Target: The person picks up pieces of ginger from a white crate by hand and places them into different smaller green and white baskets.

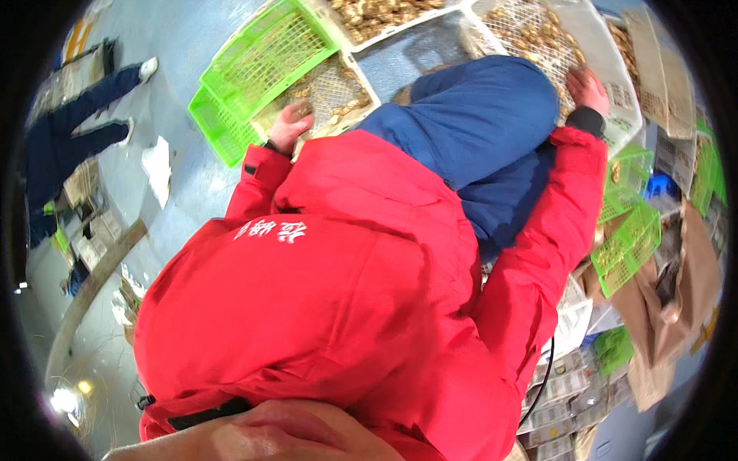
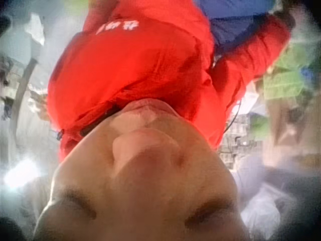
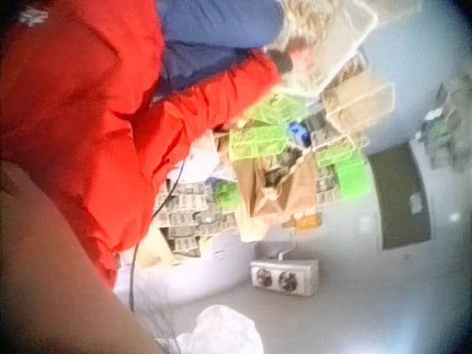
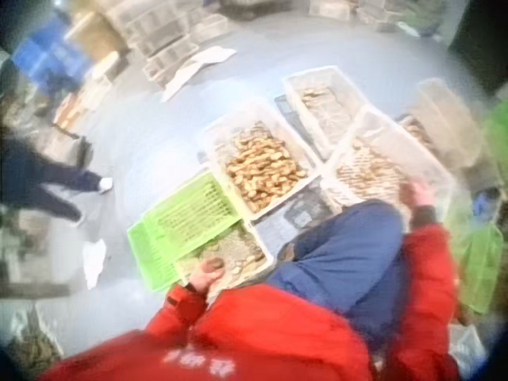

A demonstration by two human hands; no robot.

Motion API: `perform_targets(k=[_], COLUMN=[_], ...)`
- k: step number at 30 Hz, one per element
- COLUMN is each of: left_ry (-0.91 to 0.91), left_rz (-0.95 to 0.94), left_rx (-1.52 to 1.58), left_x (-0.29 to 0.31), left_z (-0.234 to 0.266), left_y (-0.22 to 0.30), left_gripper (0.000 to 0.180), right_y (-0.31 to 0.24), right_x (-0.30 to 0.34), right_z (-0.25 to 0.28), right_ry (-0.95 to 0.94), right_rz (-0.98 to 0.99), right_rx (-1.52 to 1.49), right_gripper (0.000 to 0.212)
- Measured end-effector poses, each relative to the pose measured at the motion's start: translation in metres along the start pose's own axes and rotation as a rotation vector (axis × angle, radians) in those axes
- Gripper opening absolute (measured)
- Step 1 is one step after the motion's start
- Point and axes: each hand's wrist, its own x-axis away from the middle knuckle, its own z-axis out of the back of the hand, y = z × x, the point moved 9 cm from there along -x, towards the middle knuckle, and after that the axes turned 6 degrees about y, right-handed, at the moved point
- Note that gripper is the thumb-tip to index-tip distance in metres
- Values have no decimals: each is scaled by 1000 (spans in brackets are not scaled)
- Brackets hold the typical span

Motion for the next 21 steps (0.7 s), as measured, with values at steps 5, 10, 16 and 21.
perform_targets(k=[5,10,16,21], left_ry=[323,-63,-438,-914], left_rz=[86,10,-182,249], left_rx=[-527,-262,-59,588], left_x=[-7,-61,-101,-158], left_z=[117,-24,-235,-373], left_y=[-55,73,207,180], left_gripper=[56,38,43,32], right_y=[-20,-28,22,32], right_x=[39,-4,-36,-83], right_z=[-85,63,82,-10], right_ry=[-110,230,162,32], right_rz=[157,205,71,442], right_rx=[28,-101,56,827], right_gripper=[26,25,22,31])
